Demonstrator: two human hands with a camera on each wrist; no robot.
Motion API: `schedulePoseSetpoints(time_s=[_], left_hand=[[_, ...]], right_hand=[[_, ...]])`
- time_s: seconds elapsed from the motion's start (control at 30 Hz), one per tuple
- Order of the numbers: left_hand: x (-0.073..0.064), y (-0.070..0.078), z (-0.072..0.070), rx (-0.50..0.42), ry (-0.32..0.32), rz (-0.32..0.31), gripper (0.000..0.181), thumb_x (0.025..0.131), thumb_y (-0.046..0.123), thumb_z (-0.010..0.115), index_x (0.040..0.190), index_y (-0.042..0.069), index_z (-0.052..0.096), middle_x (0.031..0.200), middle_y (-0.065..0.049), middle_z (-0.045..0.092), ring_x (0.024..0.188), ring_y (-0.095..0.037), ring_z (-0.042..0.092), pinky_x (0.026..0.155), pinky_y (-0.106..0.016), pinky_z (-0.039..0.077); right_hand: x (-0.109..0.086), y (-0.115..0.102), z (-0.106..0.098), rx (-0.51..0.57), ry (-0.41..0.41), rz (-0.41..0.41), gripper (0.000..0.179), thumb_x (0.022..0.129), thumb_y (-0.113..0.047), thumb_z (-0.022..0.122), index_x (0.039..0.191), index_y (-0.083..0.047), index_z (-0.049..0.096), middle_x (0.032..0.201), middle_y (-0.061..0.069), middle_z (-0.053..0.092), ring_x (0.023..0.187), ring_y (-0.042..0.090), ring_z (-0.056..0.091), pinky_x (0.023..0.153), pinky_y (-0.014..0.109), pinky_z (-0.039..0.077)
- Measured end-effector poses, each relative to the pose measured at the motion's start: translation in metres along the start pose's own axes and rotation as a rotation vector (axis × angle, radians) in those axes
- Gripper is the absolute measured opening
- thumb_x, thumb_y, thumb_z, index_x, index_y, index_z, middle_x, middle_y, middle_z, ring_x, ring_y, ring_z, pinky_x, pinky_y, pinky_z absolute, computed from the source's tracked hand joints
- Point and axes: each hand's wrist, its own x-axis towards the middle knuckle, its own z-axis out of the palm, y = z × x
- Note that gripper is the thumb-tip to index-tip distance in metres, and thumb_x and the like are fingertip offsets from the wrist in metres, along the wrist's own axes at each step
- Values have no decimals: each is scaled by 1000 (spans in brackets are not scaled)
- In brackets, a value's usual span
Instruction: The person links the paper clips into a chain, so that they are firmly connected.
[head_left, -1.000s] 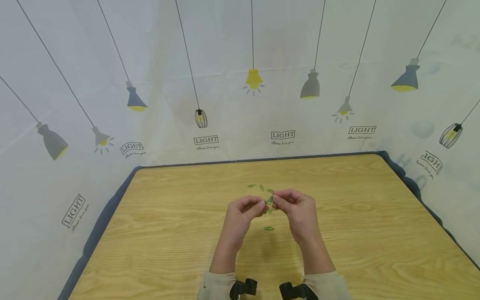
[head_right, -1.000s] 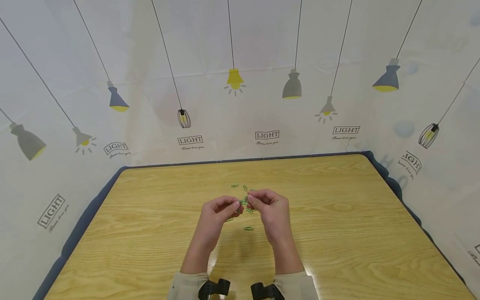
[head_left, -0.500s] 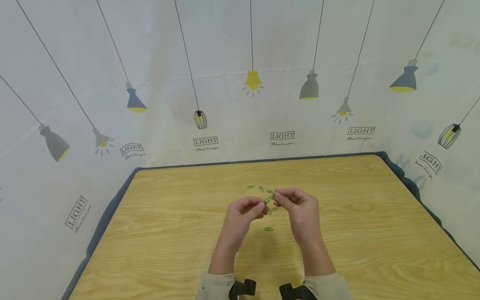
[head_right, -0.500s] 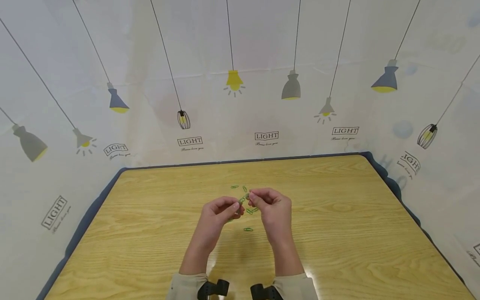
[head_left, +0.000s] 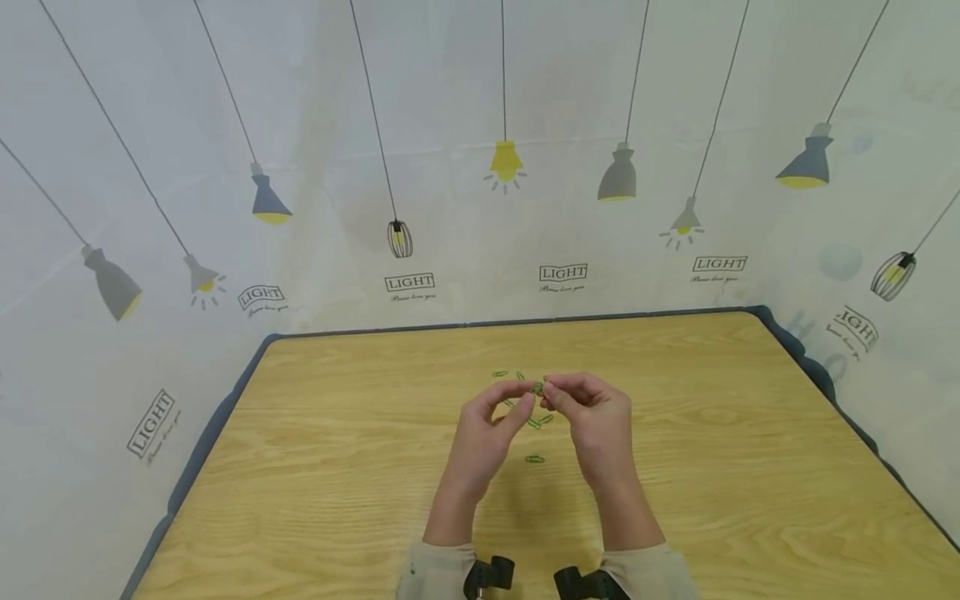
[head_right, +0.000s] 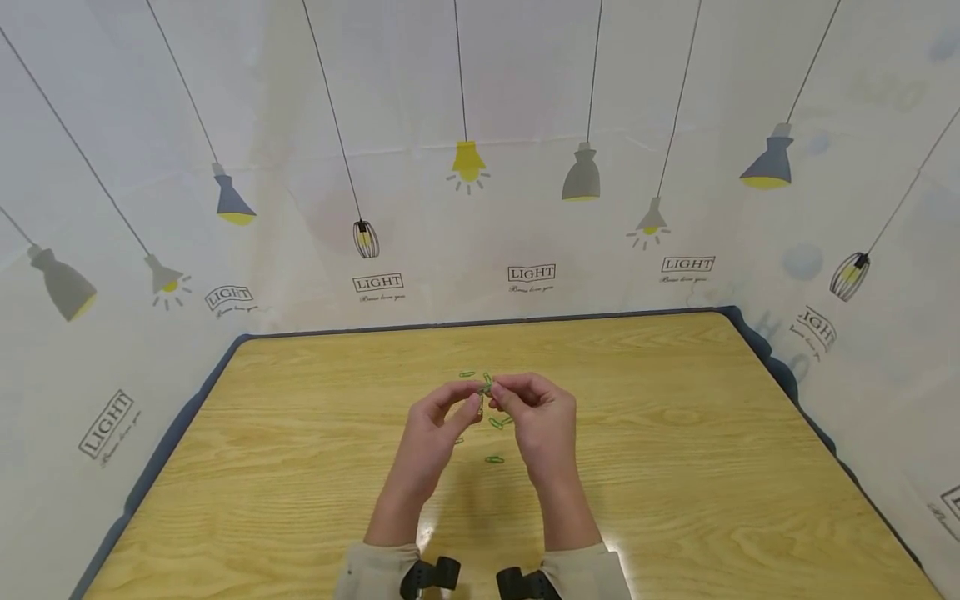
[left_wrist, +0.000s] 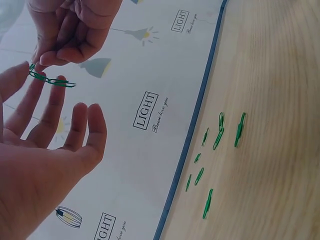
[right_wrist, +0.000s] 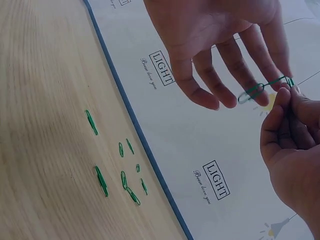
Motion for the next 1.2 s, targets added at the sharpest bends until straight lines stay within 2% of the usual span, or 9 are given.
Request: schedulePoseSetpoints(time_s=[0.23,0.43,0.67,0.8,0.97,1.1,1.2], left_hand=[[-1,-1,4,14,83,50,21,103,25,72,119,12,78,125,-7,76,125,-25,67,105,-43,57],[-4,-2,5,0,86,50,20,104,25,72,119,14,79,123,-5,77,124,-19,66,106,-41,55],[-8,0,6,18,111,56,18,103,23,73,116,12,80,119,-7,78,118,-19,68,102,-38,57],[-9,1,4,43,136,43,17,103,24,73,113,12,80,116,-8,78,113,-18,70,101,-38,58],[-10,-1,-3,53,187,14,17,103,23,73,112,10,78,114,-9,76,107,-16,71,100,-37,59],[-11,-5,-11,36,203,-5,15,103,20,73,112,9,78,113,-9,76,105,-17,71,96,-33,59],[-10,-7,-15,24,201,-8,15,102,19,73,111,8,78,112,-9,76,106,-21,72,94,-32,60]], right_hand=[[-6,0,-1,-42,-2,-1,12,98,-2,75,106,6,78,85,-8,78,82,14,75,85,27,63],[-10,2,-3,-60,-15,12,12,98,-5,77,106,3,79,87,-5,79,83,16,76,86,27,63],[-13,2,-7,-73,-66,29,13,99,-7,76,108,1,78,93,-2,77,88,18,74,87,28,62],[-11,-1,-13,-130,-132,45,17,100,-14,77,111,-1,78,100,4,77,93,19,73,89,28,62],[6,-10,-26,-259,-212,32,27,101,-24,76,116,-3,76,108,12,76,99,23,73,89,26,60],[35,-6,-35,-436,-246,-3,28,103,-26,73,120,-3,75,112,15,76,100,23,71,88,28,59],[58,5,-38,-556,-283,-13,29,105,-27,70,123,-5,74,115,14,75,101,26,69,86,33,58]])
